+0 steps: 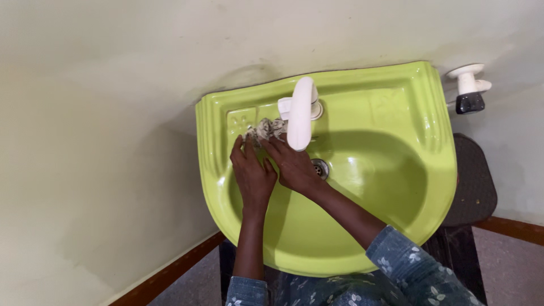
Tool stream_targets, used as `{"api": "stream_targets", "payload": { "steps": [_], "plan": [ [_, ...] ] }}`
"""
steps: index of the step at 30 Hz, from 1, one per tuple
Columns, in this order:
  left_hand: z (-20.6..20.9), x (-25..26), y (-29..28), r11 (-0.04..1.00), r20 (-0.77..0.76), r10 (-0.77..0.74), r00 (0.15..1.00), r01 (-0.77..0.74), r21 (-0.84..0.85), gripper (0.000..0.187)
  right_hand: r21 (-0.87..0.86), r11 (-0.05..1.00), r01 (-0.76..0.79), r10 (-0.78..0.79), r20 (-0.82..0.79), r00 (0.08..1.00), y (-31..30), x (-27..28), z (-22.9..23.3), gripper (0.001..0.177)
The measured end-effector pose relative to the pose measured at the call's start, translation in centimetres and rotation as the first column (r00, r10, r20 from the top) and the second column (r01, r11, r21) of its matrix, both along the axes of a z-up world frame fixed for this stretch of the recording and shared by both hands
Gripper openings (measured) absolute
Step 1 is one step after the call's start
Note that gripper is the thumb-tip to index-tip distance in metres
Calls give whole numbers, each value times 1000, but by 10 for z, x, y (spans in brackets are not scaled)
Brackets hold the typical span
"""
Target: The person washes a small patterned cloth by hand in a lime-green sink. They repeatedly wet, scrub, and rinse the cloth under running water, then wring it out and place it on a nearby stool. The person also rinses their hands and briefly wipes the sink basin.
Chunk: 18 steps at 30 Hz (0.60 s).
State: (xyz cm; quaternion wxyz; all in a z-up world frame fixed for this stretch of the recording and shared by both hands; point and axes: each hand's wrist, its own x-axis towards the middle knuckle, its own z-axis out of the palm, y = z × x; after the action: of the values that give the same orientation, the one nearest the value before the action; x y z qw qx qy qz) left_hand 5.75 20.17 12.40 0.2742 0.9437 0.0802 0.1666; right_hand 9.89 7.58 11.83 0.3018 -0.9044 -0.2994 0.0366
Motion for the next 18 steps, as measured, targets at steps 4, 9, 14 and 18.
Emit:
{"api": "stream_targets", "payload": {
  "steps": [4, 9, 14, 18],
  "plan": [
    [-3, -2, 16, 1000, -46, -29, 999, 29, 1, 60, -125, 990, -66, 68, 11, 998, 14, 13, -6, 84],
    [-22, 21, 15, 975, -168, -156, 973, 179, 132, 77, -76, 995, -58, 78, 282, 956, 8, 26, -13, 75],
    [-28, 26, -18, 967, -128, -231, 965, 242, 81, 89, 24, 999, 39, -40, 47, 998, -22, 23, -17, 70],
    [-32, 25, -43, 952, -62, -291, 955, 295, 75, 88, -168, 984, 53, -58, -24, 998, -51, 22, -30, 61]
  ]
}}
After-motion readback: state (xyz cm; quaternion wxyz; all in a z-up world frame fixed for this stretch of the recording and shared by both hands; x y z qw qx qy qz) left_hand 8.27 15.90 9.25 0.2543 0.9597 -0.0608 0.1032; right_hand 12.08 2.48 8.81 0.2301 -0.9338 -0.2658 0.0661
